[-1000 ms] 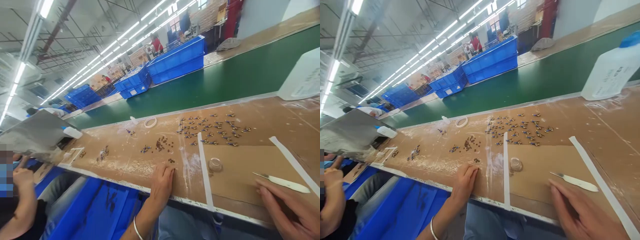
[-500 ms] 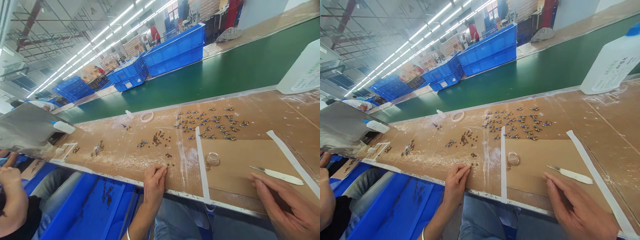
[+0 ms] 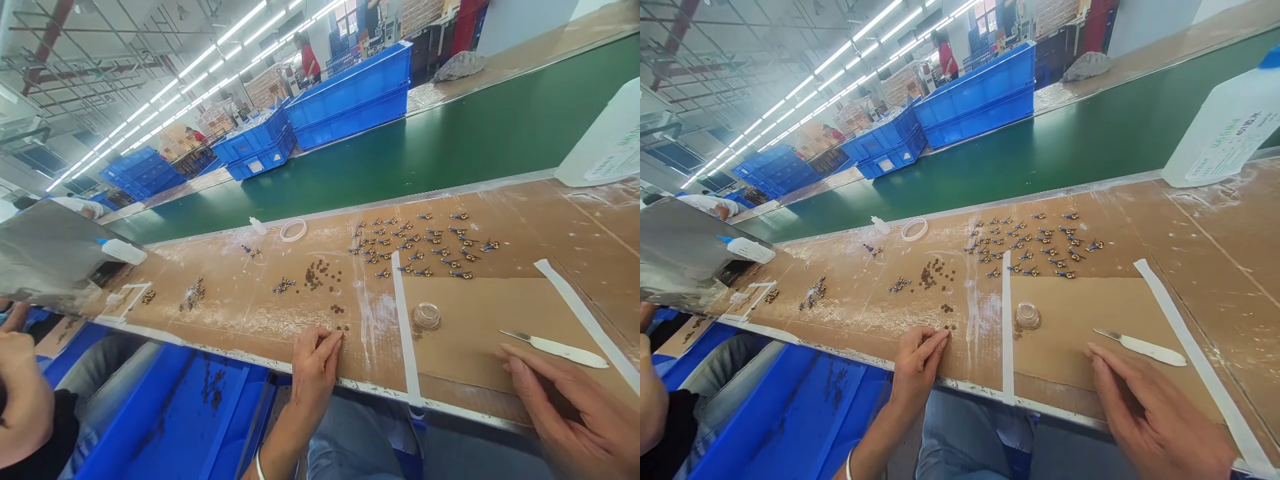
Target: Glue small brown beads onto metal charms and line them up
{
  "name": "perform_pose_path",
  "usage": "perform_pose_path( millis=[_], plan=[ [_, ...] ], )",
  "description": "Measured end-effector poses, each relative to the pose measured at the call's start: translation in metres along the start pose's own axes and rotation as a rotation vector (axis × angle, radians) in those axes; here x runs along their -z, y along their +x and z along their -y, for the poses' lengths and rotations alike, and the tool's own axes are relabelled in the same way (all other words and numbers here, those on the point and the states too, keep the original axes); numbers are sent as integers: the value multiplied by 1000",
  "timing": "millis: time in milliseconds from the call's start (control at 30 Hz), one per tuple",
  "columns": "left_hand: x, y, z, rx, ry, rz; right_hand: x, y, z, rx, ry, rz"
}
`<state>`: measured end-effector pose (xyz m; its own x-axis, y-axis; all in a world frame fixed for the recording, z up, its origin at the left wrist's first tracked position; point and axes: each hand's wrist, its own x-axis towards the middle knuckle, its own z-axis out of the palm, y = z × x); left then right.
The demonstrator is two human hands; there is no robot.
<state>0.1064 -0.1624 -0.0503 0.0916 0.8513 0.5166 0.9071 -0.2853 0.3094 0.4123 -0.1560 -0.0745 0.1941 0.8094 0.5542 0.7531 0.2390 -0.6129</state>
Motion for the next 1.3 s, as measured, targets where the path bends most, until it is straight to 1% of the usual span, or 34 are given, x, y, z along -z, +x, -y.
perform_pose_path(
  millis=[67, 167, 367, 600, 700, 767, 867, 933, 1000, 1133, 1300],
  plan=[
    [0, -1, 0, -14, -11, -3, 1, 0, -2, 21, 24, 29],
    [0, -3, 1, -15, -22, -19, 2, 1, -5, 30, 4, 45],
    [-2, -1, -3, -6, -1, -4, 3, 2, -2, 38, 20, 26],
    [-5, 5, -9, -71, 53, -32, 3, 4, 4, 27, 12, 17],
    [-5, 10, -10, -134, 105, -32, 3, 4, 7, 9, -5, 12],
    [-5, 17, -10, -182, 175, 1, 3, 4, 9, 1, -16, 0],
    [-6, 27, -10, -225, 292, 106, 5, 5, 9, 52, -39, -7],
    [-6, 31, -11, -236, 341, 148, 5, 6, 8, 77, -71, -18],
    [-7, 34, -13, -226, 344, 165, 6, 8, 8, 95, -92, -22],
    [-8, 34, -16, -167, 239, 209, 7, 10, 9, 150, -87, -30],
    [-11, 36, -15, -200, 243, 169, 6, 11, 6, 156, -76, -27]
  ],
)
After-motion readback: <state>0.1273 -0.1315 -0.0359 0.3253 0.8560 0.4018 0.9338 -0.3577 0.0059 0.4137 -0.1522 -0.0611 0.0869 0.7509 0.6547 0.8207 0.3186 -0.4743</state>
